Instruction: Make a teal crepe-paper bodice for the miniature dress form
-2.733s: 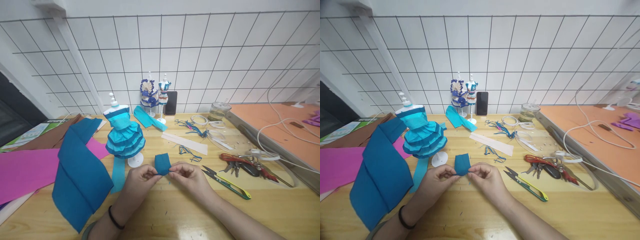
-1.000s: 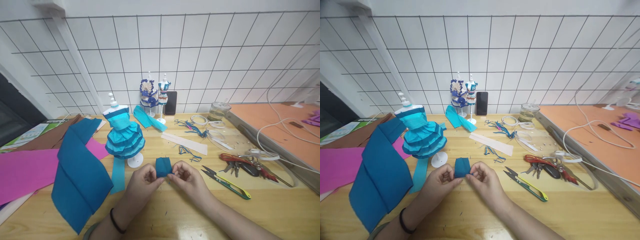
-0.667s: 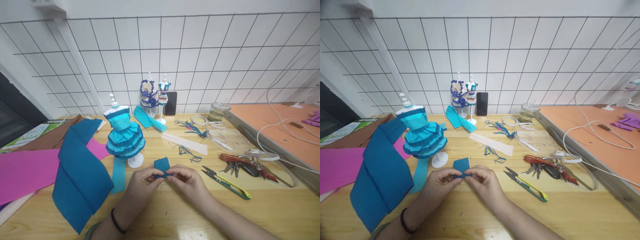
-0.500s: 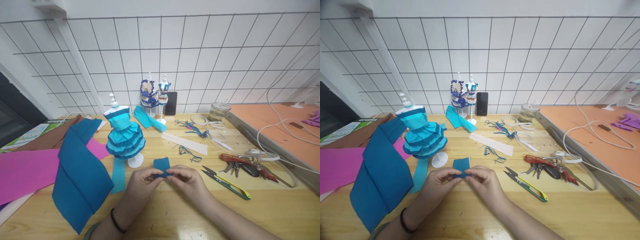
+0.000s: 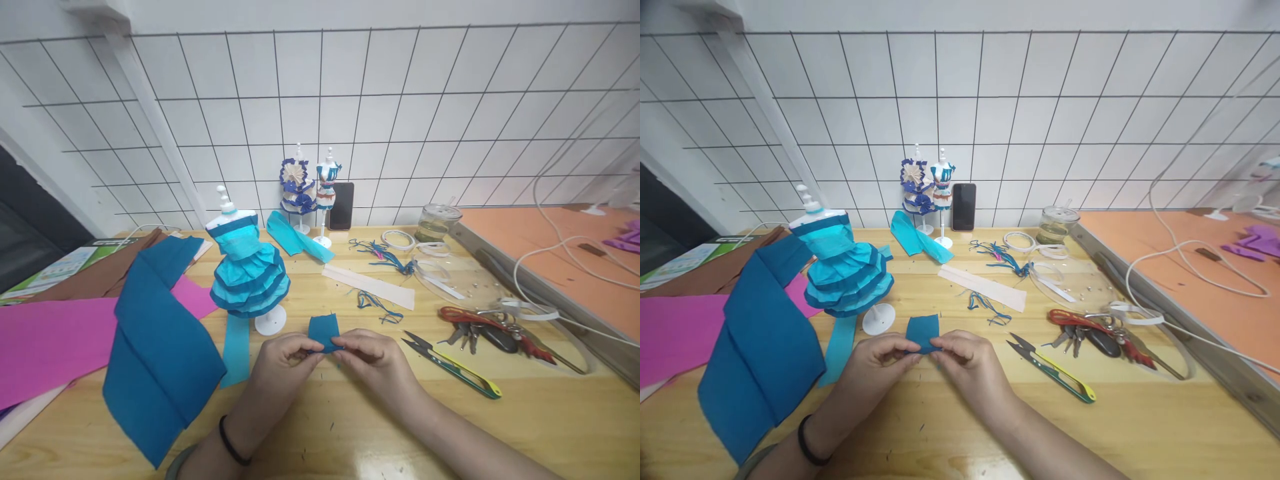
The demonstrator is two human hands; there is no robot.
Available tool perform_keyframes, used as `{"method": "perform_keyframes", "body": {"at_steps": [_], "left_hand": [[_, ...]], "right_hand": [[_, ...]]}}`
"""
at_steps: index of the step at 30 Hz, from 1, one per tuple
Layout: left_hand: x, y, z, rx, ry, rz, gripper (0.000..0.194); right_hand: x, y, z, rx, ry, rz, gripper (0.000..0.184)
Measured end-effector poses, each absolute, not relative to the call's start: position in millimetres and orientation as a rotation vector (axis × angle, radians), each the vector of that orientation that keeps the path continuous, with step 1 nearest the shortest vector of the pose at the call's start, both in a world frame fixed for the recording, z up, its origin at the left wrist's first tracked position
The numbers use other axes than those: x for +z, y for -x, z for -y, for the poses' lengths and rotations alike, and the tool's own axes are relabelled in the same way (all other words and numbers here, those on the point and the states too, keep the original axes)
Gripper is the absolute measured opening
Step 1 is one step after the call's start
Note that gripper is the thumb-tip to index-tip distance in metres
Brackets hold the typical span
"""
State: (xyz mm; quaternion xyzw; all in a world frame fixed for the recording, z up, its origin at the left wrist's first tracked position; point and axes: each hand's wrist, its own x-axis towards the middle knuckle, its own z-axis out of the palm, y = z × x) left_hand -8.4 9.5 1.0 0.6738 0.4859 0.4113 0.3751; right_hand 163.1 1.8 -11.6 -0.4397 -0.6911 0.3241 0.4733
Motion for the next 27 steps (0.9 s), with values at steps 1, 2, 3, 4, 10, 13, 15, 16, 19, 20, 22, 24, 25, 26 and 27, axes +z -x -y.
{"method": "perform_keyframes", "body": {"at_steps": [1,2,3,4,10,13,15,16,19,20,22,24,25,26,27], "left_hand": [[1.1,8.6,-9.6,1.055,-1.731,-1.243,0.007],[1.2,8.8,-9.8,1.055,-1.736,-1.247,0.007],[1.1,9.0,-10.0,1.054,-1.741,-1.251,0.007],[1.0,9.3,-10.3,1.051,-1.747,-1.254,0.007],[-2.1,11.3,-11.1,1.054,-1.752,-1.254,0.007],[-3.1,12.3,-10.6,1.054,-1.69,-1.253,0.01],[-2.8,13.0,-9.9,1.048,-1.671,-1.269,0.014],[-2.4,13.3,-9.6,1.043,-1.676,-1.282,0.015],[-0.1,13.8,-8.9,1.034,-1.724,-1.311,0.014],[0.9,13.7,-8.9,1.036,-1.742,-1.318,0.013],[2.9,13.4,-9.1,1.047,-1.767,-1.33,0.013],[4.3,13.0,-9.3,1.058,-1.777,-1.335,0.011],[4.6,12.9,-9.4,1.06,-1.777,-1.328,0.011],[4.6,12.9,-9.4,1.059,-1.777,-1.319,0.011],[4.2,13.0,-9.3,1.055,-1.778,-1.311,0.011]], "right_hand": [[-11.7,-163.3,-1.7,0.788,1.076,1.699,0.015],[-11.8,-163.4,-1.8,0.783,1.075,1.705,0.015],[-11.9,-163.5,-1.9,0.778,1.072,1.709,0.014],[-12.0,-163.6,-2.0,0.774,1.069,1.711,0.014],[-11.9,-164.0,-2.8,0.756,1.066,1.712,0.012],[-11.1,-164.0,-2.7,0.75,1.053,1.711,0.012],[-10.4,-163.9,-2.7,0.757,1.047,1.708,0.012],[-10.0,-163.9,-2.7,0.762,1.046,1.706,0.012],[-9.4,-164.0,-3.0,0.768,1.044,1.704,0.012],[-9.5,-164.1,-3.1,0.766,1.045,1.706,0.012],[-10.2,-164.4,-3.4,0.76,1.044,1.711,0.012],[-11.1,-164.9,-3.6,0.756,1.043,1.714,0.012],[-11.6,-165.1,-3.7,0.757,1.043,1.715,0.012],[-11.9,-165.3,-3.7,0.758,1.044,1.715,0.011],[-12.1,-165.4,-3.7,0.761,1.047,1.715,0.011]]}}
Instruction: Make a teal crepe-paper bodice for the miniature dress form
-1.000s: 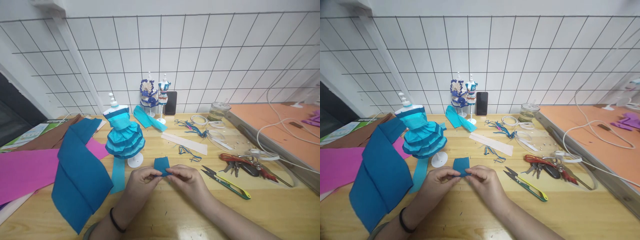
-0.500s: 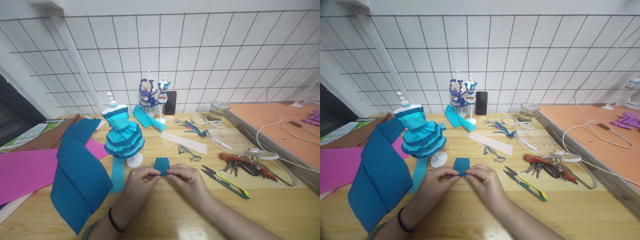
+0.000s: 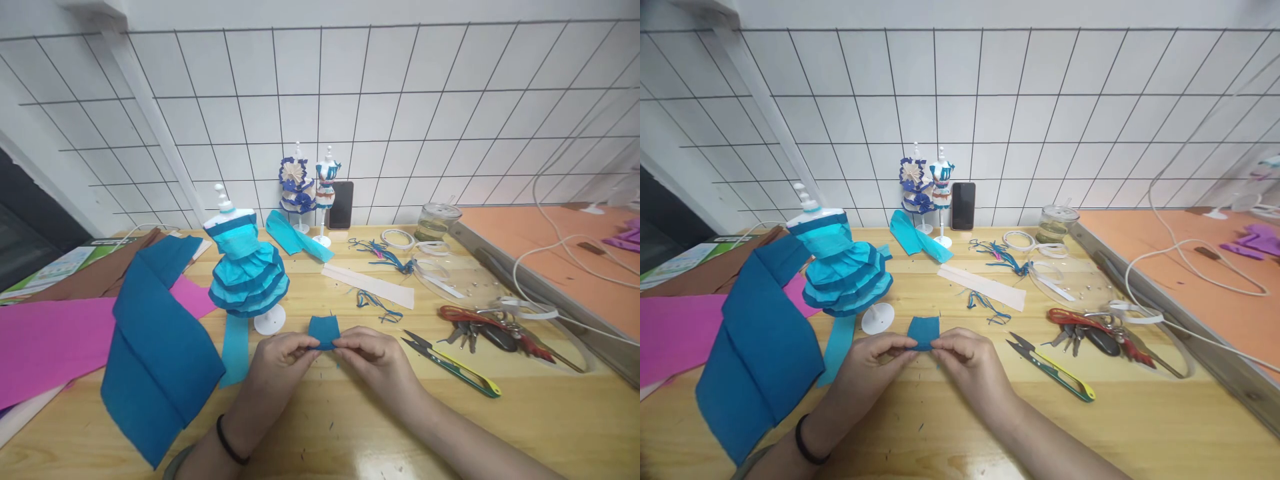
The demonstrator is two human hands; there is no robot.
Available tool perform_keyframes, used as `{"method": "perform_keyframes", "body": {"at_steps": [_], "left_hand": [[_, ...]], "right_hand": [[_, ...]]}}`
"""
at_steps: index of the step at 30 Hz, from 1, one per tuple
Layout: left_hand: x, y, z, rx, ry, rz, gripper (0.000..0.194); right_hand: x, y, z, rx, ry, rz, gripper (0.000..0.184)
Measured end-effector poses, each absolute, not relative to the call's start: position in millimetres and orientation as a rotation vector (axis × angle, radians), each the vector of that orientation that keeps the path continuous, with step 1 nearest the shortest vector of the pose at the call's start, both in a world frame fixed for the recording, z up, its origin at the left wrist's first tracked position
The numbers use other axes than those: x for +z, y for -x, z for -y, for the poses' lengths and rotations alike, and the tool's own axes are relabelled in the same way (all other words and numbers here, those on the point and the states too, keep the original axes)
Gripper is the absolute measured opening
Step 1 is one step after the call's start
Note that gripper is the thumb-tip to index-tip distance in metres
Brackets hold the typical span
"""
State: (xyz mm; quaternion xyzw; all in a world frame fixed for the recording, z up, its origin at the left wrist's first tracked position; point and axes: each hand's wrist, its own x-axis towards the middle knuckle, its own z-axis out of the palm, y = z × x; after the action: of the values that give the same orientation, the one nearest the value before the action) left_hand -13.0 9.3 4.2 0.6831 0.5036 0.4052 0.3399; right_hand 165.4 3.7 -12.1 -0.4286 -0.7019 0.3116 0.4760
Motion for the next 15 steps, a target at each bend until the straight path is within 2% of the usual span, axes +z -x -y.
{"method": "perform_keyframes", "body": {"at_steps": [15], "left_hand": [[4.8,12.6,-11.4,0.971,-1.805,-1.347,0.009]], "right_hand": [[-13.0,-164.8,-4.1,0.776,1.067,1.688,0.01]]}}
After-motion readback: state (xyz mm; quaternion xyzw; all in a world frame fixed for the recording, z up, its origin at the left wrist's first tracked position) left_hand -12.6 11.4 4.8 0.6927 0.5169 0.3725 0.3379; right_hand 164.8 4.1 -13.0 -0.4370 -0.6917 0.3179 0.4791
